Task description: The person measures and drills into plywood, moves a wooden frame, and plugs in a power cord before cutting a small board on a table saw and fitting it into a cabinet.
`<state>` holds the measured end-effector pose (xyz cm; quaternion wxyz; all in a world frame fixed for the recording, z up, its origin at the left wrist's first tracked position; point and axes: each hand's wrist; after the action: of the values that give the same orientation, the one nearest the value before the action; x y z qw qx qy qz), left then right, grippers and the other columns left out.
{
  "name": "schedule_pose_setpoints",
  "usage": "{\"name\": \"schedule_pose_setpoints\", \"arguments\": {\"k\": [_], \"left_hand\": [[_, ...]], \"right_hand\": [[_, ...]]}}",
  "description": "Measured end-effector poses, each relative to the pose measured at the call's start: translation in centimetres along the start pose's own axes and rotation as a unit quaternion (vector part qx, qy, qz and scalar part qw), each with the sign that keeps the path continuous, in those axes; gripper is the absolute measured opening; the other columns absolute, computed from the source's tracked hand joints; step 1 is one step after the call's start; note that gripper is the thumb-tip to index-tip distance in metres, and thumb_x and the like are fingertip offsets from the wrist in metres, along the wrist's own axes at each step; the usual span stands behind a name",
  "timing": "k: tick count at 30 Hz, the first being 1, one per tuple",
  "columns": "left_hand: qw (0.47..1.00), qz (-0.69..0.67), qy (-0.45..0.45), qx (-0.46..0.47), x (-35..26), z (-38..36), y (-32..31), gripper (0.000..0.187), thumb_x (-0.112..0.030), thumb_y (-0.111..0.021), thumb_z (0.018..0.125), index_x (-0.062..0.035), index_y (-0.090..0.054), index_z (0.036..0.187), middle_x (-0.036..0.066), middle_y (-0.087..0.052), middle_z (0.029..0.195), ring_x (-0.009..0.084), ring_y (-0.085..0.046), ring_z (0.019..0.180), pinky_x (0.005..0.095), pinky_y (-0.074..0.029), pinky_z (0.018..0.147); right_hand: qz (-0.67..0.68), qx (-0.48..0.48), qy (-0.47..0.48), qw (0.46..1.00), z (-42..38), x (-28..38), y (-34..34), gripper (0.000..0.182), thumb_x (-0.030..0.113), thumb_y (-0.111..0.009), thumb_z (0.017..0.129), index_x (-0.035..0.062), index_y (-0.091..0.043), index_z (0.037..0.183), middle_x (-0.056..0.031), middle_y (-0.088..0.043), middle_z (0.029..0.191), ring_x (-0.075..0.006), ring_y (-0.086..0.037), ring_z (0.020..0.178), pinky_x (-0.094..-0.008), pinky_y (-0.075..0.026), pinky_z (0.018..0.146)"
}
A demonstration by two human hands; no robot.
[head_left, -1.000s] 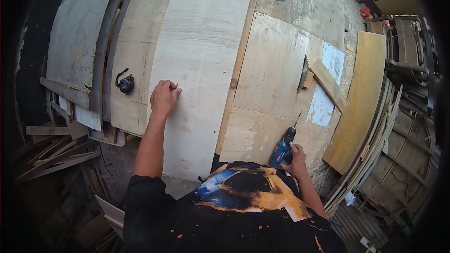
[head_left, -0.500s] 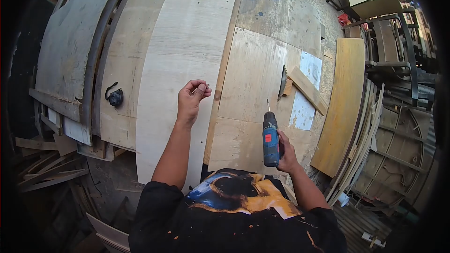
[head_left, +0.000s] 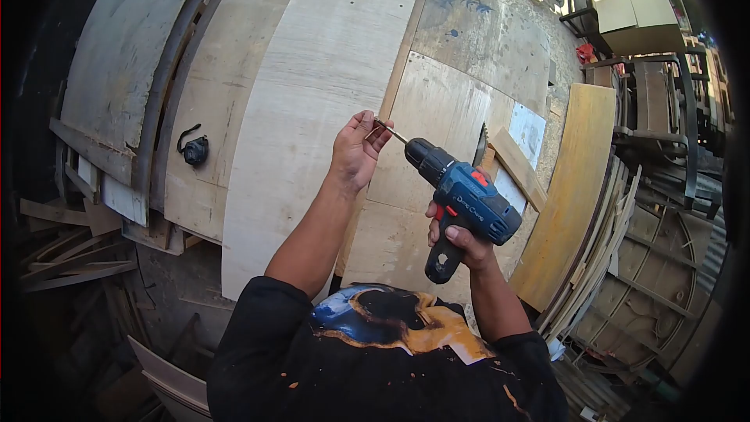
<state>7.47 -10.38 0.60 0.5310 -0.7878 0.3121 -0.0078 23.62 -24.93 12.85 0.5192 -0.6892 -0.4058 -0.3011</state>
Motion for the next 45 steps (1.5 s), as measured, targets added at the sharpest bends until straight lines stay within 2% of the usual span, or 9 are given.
{"name": "schedule_pose_setpoints", "arguments": {"k": [11, 23, 25, 26, 27, 29, 32, 36, 45], "left_hand": [[1.000, -0.011, 0.012, 0.005, 0.3, 1.5, 0.1, 0.015, -0.017, -0.058, 0.094, -0.0045, -0.053, 0.100, 0.010, -0.064, 0.087, 0.0156, -0.065, 0.079, 0.0244, -0.056, 0.071], [0.989, 0.120, 0.025, 0.080, -2.1, 7.1, -1.9, 0.027, -0.026, -0.057, 0.095, -0.0009, -0.058, 0.104, 0.008, -0.065, 0.091, 0.0167, -0.062, 0.087, 0.0279, -0.052, 0.081], [0.827, 0.523, -0.203, -0.044, -1.7, 9.8, -1.2, 0.031, -0.029, -0.058, 0.093, -0.0019, -0.059, 0.109, 0.010, -0.065, 0.102, 0.0209, -0.062, 0.091, 0.0329, -0.051, 0.085], [0.747, 0.626, -0.222, -0.015, -2.0, 10.1, -1.5, 0.032, -0.029, -0.059, 0.091, -0.0050, -0.058, 0.112, 0.011, -0.061, 0.115, 0.0284, -0.058, 0.106, 0.0394, -0.045, 0.094], [0.747, 0.625, -0.228, -0.013, -1.7, 10.8, -1.1, 0.032, -0.029, -0.059, 0.091, -0.0050, -0.058, 0.112, 0.011, -0.061, 0.115, 0.0284, -0.058, 0.106, 0.0394, -0.045, 0.094], [0.497, 0.774, -0.386, 0.065, 0.0, 12.9, 0.7, 0.033, -0.028, -0.059, 0.089, -0.0065, -0.058, 0.113, 0.011, -0.057, 0.123, 0.0340, -0.049, 0.120, 0.0428, -0.037, 0.103], [0.444, 0.824, -0.344, 0.074, 1.0, 12.7, 1.2, 0.039, -0.031, -0.055, 0.089, -0.0063, -0.052, 0.119, 0.011, -0.046, 0.135, 0.0340, -0.035, 0.133, 0.0462, -0.027, 0.110], [0.380, 0.871, -0.301, 0.086, 1.2, 12.9, 1.0, 0.049, -0.038, -0.051, 0.089, -0.0061, -0.046, 0.125, 0.011, -0.034, 0.145, 0.0323, -0.027, 0.137, 0.0480, -0.021, 0.113], [0.375, 0.871, -0.309, 0.076, 1.3, 13.3, 1.0, 0.053, -0.041, -0.050, 0.088, -0.0039, -0.046, 0.125, 0.011, -0.034, 0.145, 0.0313, -0.027, 0.138, 0.0469, -0.020, 0.114]], "right_hand": [[0.001, -0.022, -0.007, 1.000, 0.5, 0.0, 0.7, 0.093, 0.006, -0.066, 0.075, 0.0247, -0.008, 0.146, -0.0215, -0.054, 0.101, -0.0222, -0.063, 0.072, -0.0361, -0.055, 0.064], [-0.134, -0.014, 0.085, 0.987, 4.5, 3.5, 1.6, 0.088, 0.008, -0.066, 0.075, 0.0176, -0.013, 0.145, -0.0223, -0.057, 0.106, -0.0169, -0.062, 0.070, -0.0302, -0.053, 0.062], [-0.157, -0.038, 0.080, 0.984, 6.4, 5.9, 1.2, 0.089, 0.009, -0.064, 0.073, 0.0165, -0.014, 0.146, -0.0254, -0.056, 0.103, -0.0194, -0.061, 0.065, -0.0317, -0.055, 0.061], [-0.172, -0.043, 0.067, 0.982, 7.6, 7.2, 1.0, 0.088, 0.010, -0.063, 0.074, 0.0162, -0.013, 0.146, -0.0253, -0.056, 0.103, -0.0189, -0.061, 0.064, -0.0315, -0.055, 0.060], [-0.195, -0.045, 0.067, 0.977, 8.9, 8.4, 0.8, 0.085, 0.013, -0.063, 0.075, 0.0145, -0.016, 0.145, -0.0229, -0.057, 0.103, -0.0176, -0.061, 0.063, -0.0308, -0.055, 0.059], [-0.214, -0.064, 0.049, 0.973, 11.7, 10.3, 0.6, 0.069, 0.016, -0.063, 0.076, 0.0074, -0.034, 0.138, -0.0187, -0.061, 0.099, -0.0158, -0.061, 0.063, -0.0301, -0.055, 0.058], [-0.257, -0.084, 0.002, 0.963, 16.4, 12.8, 0.8, 0.035, 0.016, -0.064, 0.080, -0.0012, -0.056, 0.109, -0.0133, -0.065, 0.092, -0.0156, -0.060, 0.063, -0.0309, -0.053, 0.058], [-0.297, -0.070, -0.025, 0.952, 22.9, 14.3, 1.6, 0.036, 0.016, -0.062, 0.081, -0.0026, -0.054, 0.110, -0.0137, -0.066, 0.088, -0.0153, -0.062, 0.062, -0.0299, -0.053, 0.056], [-0.358, -0.036, -0.041, 0.932, 30.2, 15.0, 1.9, 0.032, 0.018, -0.060, 0.084, -0.0030, -0.053, 0.108, -0.0145, -0.067, 0.086, -0.0152, -0.062, 0.062, -0.0288, -0.054, 0.055]]}}
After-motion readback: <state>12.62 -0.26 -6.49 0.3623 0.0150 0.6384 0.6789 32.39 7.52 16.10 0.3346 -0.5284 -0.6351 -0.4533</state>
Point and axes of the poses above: each hand's wrist, its own z-axis towards the middle knuckle, its own y-axis out of the back of the hand, x = y × z
